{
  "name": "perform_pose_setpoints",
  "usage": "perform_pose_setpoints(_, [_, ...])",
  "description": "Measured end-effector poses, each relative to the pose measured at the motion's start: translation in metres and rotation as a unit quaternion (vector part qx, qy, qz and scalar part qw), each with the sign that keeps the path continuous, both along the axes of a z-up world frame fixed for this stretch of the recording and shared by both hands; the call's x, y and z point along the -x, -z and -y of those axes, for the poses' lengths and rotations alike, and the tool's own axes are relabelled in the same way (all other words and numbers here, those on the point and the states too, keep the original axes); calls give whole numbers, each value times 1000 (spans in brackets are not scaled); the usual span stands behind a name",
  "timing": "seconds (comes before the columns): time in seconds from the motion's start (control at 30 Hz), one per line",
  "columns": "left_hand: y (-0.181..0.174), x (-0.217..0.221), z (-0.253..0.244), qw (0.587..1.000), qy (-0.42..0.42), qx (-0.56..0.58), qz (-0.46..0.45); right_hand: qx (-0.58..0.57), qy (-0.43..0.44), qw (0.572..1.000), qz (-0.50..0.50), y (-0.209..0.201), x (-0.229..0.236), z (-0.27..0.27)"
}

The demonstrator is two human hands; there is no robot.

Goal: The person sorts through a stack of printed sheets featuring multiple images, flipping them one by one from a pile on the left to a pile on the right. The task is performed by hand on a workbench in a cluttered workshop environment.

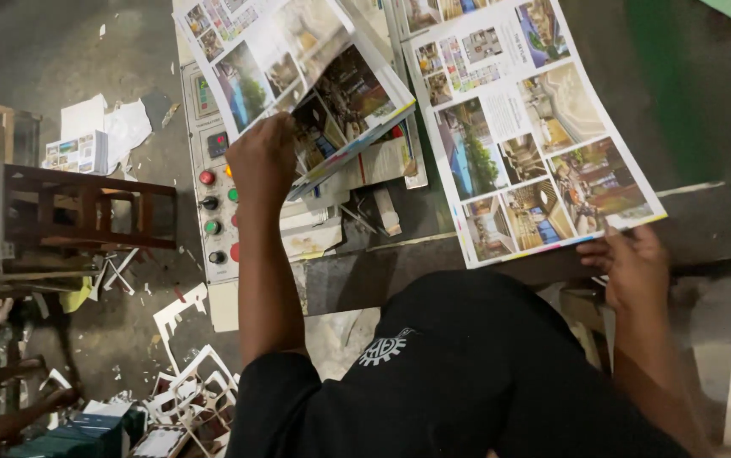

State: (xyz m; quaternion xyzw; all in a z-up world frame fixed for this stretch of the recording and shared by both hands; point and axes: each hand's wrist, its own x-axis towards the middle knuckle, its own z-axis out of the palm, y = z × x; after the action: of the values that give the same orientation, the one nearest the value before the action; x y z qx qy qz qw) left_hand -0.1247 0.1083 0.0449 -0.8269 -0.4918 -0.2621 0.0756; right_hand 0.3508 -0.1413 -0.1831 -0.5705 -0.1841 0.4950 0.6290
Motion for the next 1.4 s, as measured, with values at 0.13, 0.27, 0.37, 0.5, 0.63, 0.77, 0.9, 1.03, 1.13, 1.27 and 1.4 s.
perform_pose_setpoints(0.13, [-14,-26,35,996,-51,-74,5,20,-17,1000,7,7,14,-11])
perform_pose_setpoints(0.27, [-6,-38,61,997,-40,-60,41,24,-54,998,36,13,23,-36])
perform_pose_setpoints(0.37, [-1,-45,71,997,-38,-45,59,25,-72,995,67,-10,30,-64])
perform_pose_setpoints(0.5, [0,-53,78,995,-41,-18,85,24,-83,995,45,13,19,-104])
perform_pose_setpoints(0.63, [7,-61,84,995,-27,-28,89,36,-80,996,32,11,15,-107])
perform_pose_setpoints(0.77, [29,-87,102,988,81,-16,128,46,-129,990,38,3,32,-98])
perform_pose_setpoints(0.9, [59,-128,121,984,158,31,82,-35,-277,960,36,-42,75,-94])
perform_pose_setpoints(1.03, [55,-149,128,976,205,72,36,-87,-247,964,-50,-39,91,-99])
perform_pose_setpoints(1.13, [40,-143,120,965,245,89,41,-71,-200,975,-70,-36,86,-99])
perform_pose_setpoints(1.27, [61,-104,76,983,141,119,11,-76,-143,985,-56,-41,66,-83])
perform_pose_setpoints(1.4, [73,-52,29,999,-8,-17,-36,-68,-81,993,-57,-27,36,-61])
